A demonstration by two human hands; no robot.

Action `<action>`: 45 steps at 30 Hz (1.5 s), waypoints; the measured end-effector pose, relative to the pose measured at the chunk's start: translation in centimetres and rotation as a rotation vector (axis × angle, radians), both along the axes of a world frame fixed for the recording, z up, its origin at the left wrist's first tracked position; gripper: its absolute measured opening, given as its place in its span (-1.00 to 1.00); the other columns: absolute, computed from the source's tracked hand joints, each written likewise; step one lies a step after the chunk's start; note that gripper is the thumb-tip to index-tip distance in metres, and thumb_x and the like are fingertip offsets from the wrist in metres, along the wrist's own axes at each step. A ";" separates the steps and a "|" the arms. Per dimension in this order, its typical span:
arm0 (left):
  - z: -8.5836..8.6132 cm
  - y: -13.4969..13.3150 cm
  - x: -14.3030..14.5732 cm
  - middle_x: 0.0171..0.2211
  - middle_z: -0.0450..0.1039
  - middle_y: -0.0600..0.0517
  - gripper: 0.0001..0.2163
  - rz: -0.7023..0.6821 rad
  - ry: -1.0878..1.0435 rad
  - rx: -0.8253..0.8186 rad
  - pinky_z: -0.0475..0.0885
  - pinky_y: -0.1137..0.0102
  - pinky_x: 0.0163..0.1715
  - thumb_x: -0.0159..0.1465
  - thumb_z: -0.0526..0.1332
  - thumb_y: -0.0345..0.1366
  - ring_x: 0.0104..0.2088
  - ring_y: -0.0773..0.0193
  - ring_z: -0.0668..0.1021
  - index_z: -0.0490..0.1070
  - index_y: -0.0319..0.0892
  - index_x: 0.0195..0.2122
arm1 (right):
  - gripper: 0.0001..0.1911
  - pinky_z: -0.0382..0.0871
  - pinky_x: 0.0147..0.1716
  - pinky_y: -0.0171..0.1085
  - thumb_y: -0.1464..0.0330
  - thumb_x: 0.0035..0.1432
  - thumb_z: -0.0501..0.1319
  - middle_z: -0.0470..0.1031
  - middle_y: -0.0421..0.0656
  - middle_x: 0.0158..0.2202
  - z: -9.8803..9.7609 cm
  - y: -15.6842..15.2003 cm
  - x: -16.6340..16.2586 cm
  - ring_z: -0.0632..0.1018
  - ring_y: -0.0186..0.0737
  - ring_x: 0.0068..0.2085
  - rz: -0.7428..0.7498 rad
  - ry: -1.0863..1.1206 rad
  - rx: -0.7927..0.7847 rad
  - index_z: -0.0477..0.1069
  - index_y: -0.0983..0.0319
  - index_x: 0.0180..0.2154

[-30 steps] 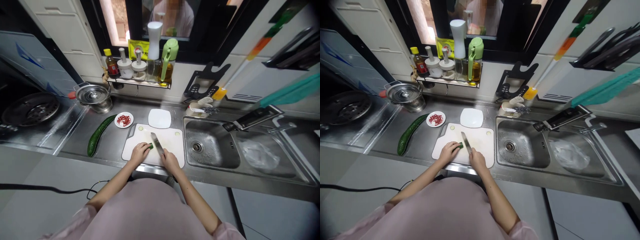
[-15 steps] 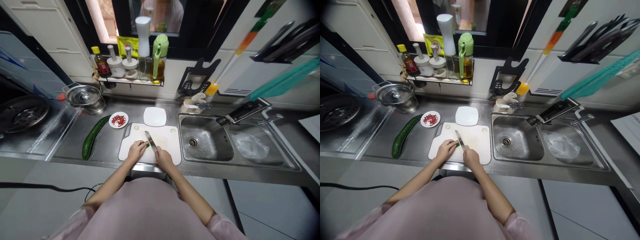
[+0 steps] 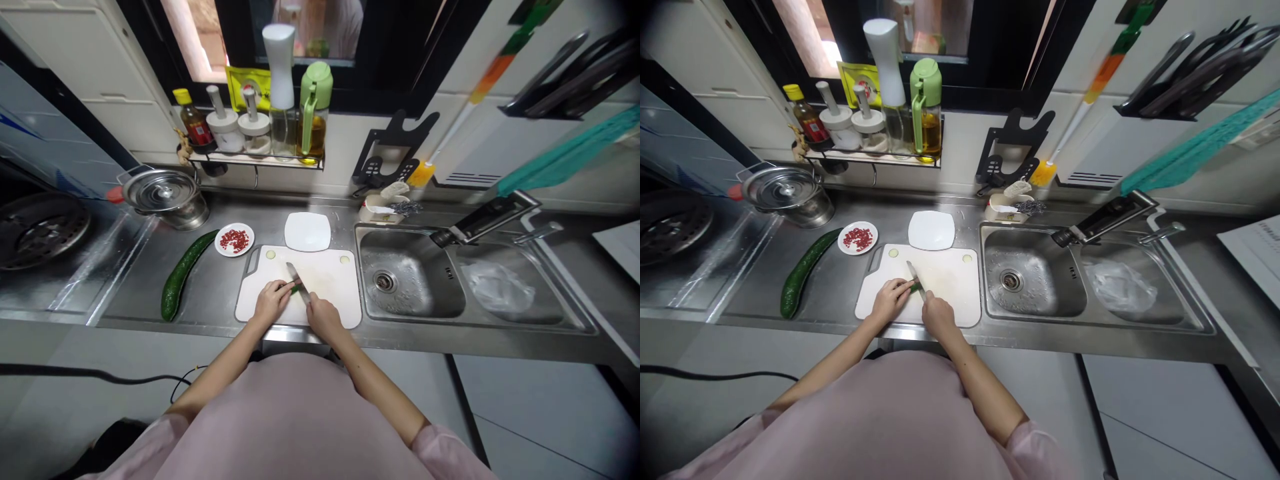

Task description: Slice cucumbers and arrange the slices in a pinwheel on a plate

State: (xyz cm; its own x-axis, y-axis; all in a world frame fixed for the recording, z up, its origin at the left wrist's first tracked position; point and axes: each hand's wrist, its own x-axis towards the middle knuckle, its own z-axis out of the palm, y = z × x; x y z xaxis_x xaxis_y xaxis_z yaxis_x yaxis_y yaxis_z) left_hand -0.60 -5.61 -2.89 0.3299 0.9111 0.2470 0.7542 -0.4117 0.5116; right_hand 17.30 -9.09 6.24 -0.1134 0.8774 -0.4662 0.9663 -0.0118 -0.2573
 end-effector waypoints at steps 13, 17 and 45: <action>-0.4 -0.1 -0.1 -0.13 0.46 -0.02 -0.71 -0.035 -0.005 0.033 0.44 0.37 -0.12 0.34 0.10 -0.21 -0.15 0.27 0.50 0.46 -0.02 0.04 | -0.73 0.27 -0.28 -0.29 0.44 0.31 -0.10 0.53 0.03 -0.23 0.7 -0.4 -0.5 0.56 -0.13 -0.18 -0.018 -0.001 -0.038 0.25 0.30 -0.02; -0.5 0.0 -0.1 -0.14 0.46 -0.03 -0.71 -0.045 -0.023 0.064 0.45 0.36 -0.13 0.34 0.11 -0.22 -0.16 0.28 0.50 0.45 -0.03 0.05 | -0.73 0.27 -0.30 -0.27 0.45 0.31 -0.10 0.53 0.04 -0.24 0.7 -0.9 -0.2 0.56 -0.10 -0.18 -0.015 -0.014 -0.082 0.25 0.28 -0.02; -0.3 0.2 -0.1 -0.14 0.48 -0.03 -0.72 -0.074 -0.026 0.065 0.46 0.34 -0.12 0.34 0.11 -0.23 -0.15 0.26 0.51 0.46 -0.04 0.03 | -0.72 0.27 -0.30 -0.29 0.48 0.28 -0.07 0.54 0.05 -0.22 0.1 0.2 -0.4 0.56 -0.11 -0.17 0.010 -0.004 -0.102 0.27 0.30 -0.02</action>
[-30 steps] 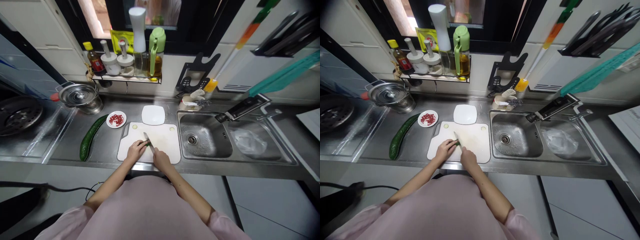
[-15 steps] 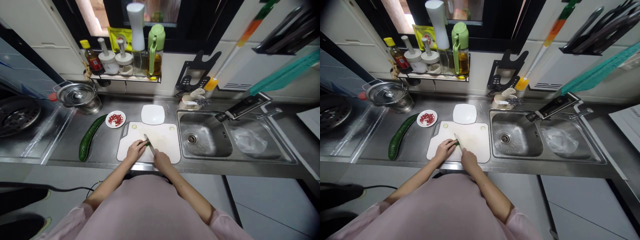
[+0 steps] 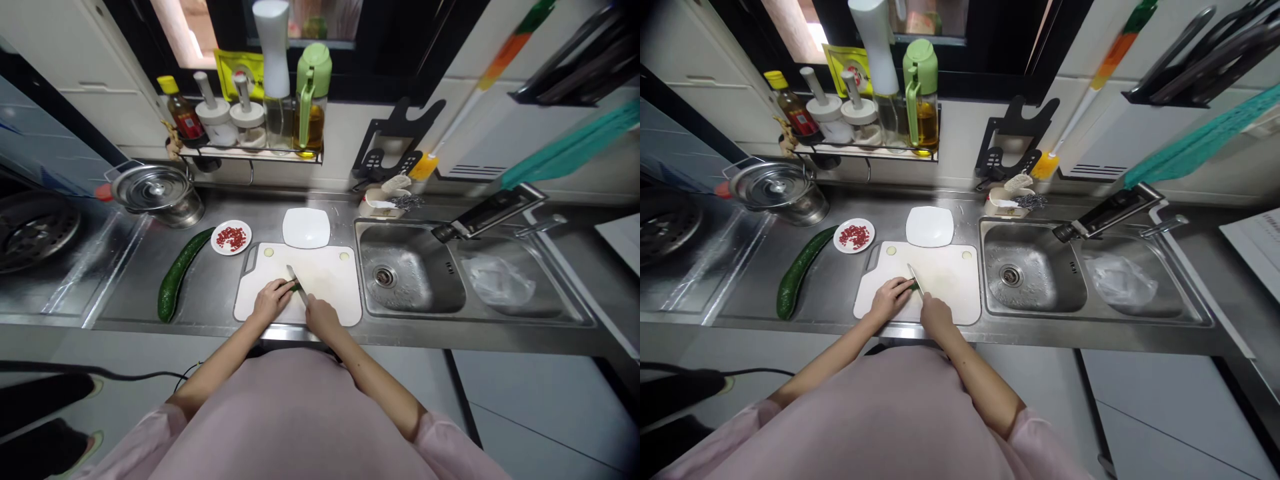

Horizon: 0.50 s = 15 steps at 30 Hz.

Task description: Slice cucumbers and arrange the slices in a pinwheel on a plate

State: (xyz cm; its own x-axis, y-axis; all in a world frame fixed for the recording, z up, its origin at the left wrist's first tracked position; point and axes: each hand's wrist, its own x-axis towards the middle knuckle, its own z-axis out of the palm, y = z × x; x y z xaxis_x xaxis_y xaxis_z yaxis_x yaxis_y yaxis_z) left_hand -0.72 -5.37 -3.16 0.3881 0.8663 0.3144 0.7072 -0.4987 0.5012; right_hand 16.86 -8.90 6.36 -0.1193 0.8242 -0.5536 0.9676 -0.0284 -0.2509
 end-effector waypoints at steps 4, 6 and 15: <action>-0.1 0.0 -0.1 -0.13 0.47 -0.03 -0.72 -0.004 -0.007 0.003 0.46 0.34 -0.12 0.34 0.11 -0.23 -0.15 0.26 0.51 0.46 -0.04 0.03 | -0.71 0.28 -0.29 -0.28 0.49 0.27 -0.08 0.53 0.07 -0.20 -0.1 0.1 -0.1 0.56 -0.10 -0.16 0.007 0.007 0.017 0.27 0.31 -0.02; -0.2 0.0 -0.1 -0.13 0.47 -0.03 -0.72 -0.004 -0.005 0.002 0.46 0.34 -0.12 0.34 0.11 -0.24 -0.14 0.26 0.50 0.46 -0.04 0.03 | -0.72 0.28 -0.29 -0.27 0.48 0.27 -0.06 0.53 0.06 -0.20 -0.1 0.0 0.0 0.56 -0.09 -0.16 -0.004 -0.002 0.006 0.27 0.30 -0.02; 0.0 0.0 -0.1 -0.13 0.47 -0.03 -0.72 -0.007 0.006 0.015 0.46 0.35 -0.12 0.34 0.10 -0.22 -0.16 0.27 0.50 0.46 -0.03 0.03 | -0.72 0.29 -0.28 -0.28 0.49 0.28 -0.07 0.53 0.05 -0.19 -0.9 0.2 -0.2 0.56 -0.12 -0.16 0.009 0.020 0.032 0.25 0.30 -0.01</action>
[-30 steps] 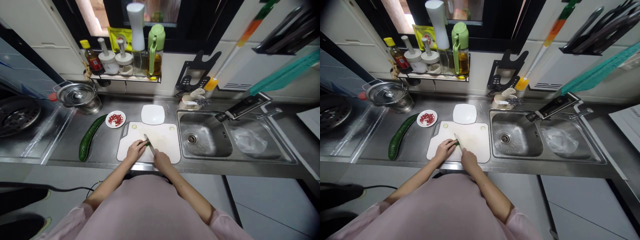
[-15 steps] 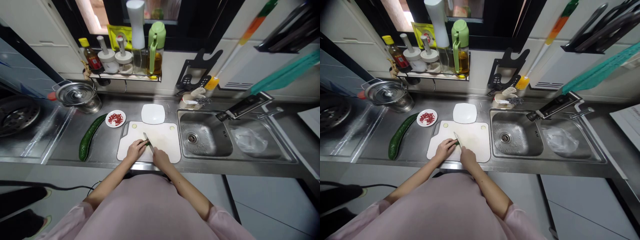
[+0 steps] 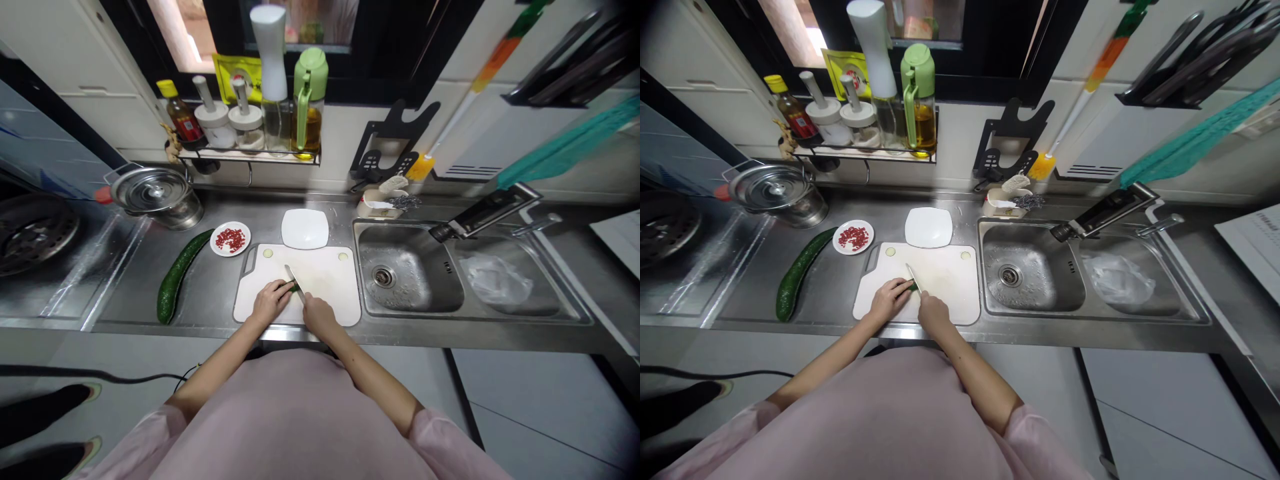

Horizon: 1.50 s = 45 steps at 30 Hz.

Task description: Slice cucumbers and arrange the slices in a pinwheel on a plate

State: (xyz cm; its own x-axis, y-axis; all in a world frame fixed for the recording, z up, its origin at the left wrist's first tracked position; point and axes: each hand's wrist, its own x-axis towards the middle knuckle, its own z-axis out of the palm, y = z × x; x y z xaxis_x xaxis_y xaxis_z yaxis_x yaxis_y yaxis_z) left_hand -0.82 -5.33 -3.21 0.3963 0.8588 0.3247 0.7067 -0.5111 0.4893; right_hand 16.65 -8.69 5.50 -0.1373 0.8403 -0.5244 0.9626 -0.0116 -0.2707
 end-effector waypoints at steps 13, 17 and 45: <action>0.1 0.1 0.0 -0.14 0.47 -0.03 -0.73 0.000 -0.003 -0.013 0.46 0.35 -0.13 0.34 0.10 -0.22 -0.16 0.27 0.51 0.47 -0.05 0.01 | -0.70 0.30 -0.25 -0.27 0.50 0.26 -0.06 0.53 0.06 -0.17 -0.1 0.1 -0.2 0.55 -0.12 -0.14 -0.001 -0.004 -0.017 0.26 0.32 0.00; -0.1 0.1 0.0 -0.13 0.47 -0.03 -0.72 -0.001 -0.002 -0.014 0.46 0.36 -0.12 0.33 0.11 -0.22 -0.15 0.27 0.51 0.47 -0.05 0.01 | -0.71 0.29 -0.27 -0.27 0.50 0.26 -0.06 0.53 0.05 -0.21 -0.2 -0.2 -0.1 0.56 -0.11 -0.15 -0.004 -0.014 -0.020 0.27 0.31 -0.02; 0.1 0.1 0.2 -0.14 0.48 -0.04 -0.72 0.003 -0.021 0.010 0.48 0.33 -0.11 0.33 0.11 -0.24 -0.16 0.27 0.52 0.47 -0.03 0.02 | -0.72 0.31 -0.23 -0.29 0.52 0.27 -0.06 0.54 0.03 -0.21 -1.8 1.0 -0.9 0.57 -0.15 -0.13 -0.031 -0.016 0.023 0.27 0.29 -0.03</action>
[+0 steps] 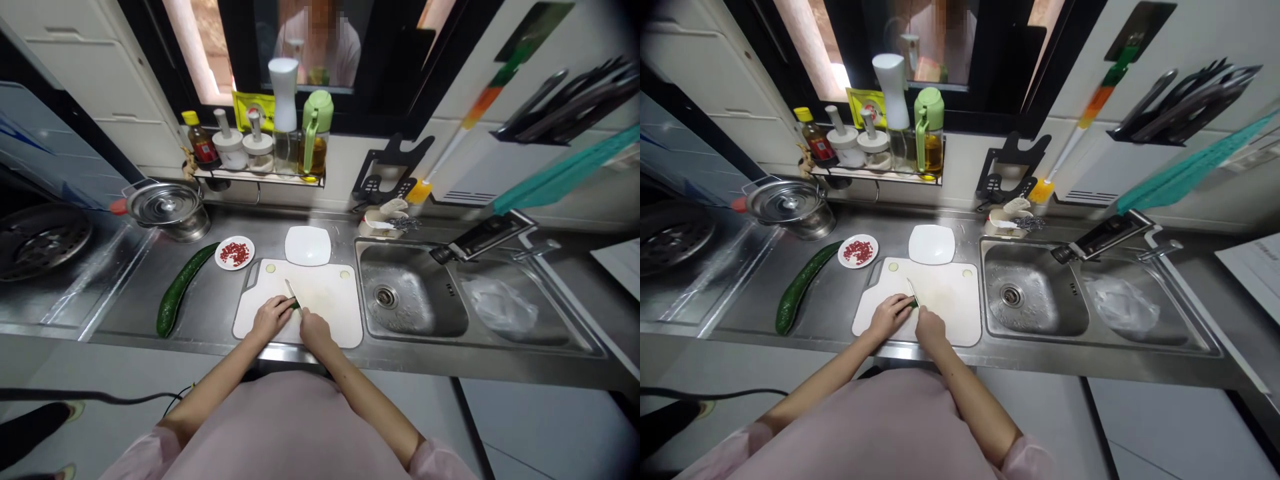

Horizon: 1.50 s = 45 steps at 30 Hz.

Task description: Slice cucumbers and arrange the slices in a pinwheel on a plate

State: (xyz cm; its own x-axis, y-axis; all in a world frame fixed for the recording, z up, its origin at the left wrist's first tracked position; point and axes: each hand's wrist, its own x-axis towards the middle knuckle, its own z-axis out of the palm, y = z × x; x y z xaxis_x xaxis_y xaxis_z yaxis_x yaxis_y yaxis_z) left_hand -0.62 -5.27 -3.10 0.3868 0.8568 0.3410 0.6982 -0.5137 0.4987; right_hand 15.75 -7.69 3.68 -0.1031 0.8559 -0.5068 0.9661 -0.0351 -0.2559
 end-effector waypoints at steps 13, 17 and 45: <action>0.6 -0.2 0.7 -0.19 0.51 0.00 -0.74 0.088 0.040 -0.015 0.45 0.36 -0.17 0.29 0.15 -0.27 -0.19 0.26 0.54 0.46 -0.03 -0.01 | -0.68 0.30 -0.27 -0.27 0.48 0.27 -0.08 0.54 0.04 -0.19 0.6 0.4 0.7 0.57 -0.12 -0.14 0.012 -0.017 0.022 0.30 0.29 -0.01; 1.3 -0.4 0.5 -0.15 0.52 -0.02 -0.68 0.133 0.027 -0.045 0.44 0.28 -0.12 0.26 0.19 -0.21 -0.16 0.19 0.54 0.40 -0.06 0.04 | -0.68 0.28 -0.27 -0.26 0.43 0.31 -0.09 0.54 0.00 -0.23 1.5 0.3 1.9 0.56 -0.11 -0.17 0.020 -0.091 0.067 0.32 0.24 0.00; 7.3 3.1 4.0 -0.06 0.46 0.00 -0.71 0.234 0.056 -0.398 -0.19 -0.12 0.24 0.17 0.25 -0.03 0.04 0.05 0.41 0.50 0.00 -0.13 | -0.48 0.01 -0.20 -0.20 0.41 0.22 0.11 0.39 -0.03 -0.20 0.5 -0.7 4.8 0.33 -0.14 -0.19 0.016 -0.210 0.516 0.24 0.09 0.21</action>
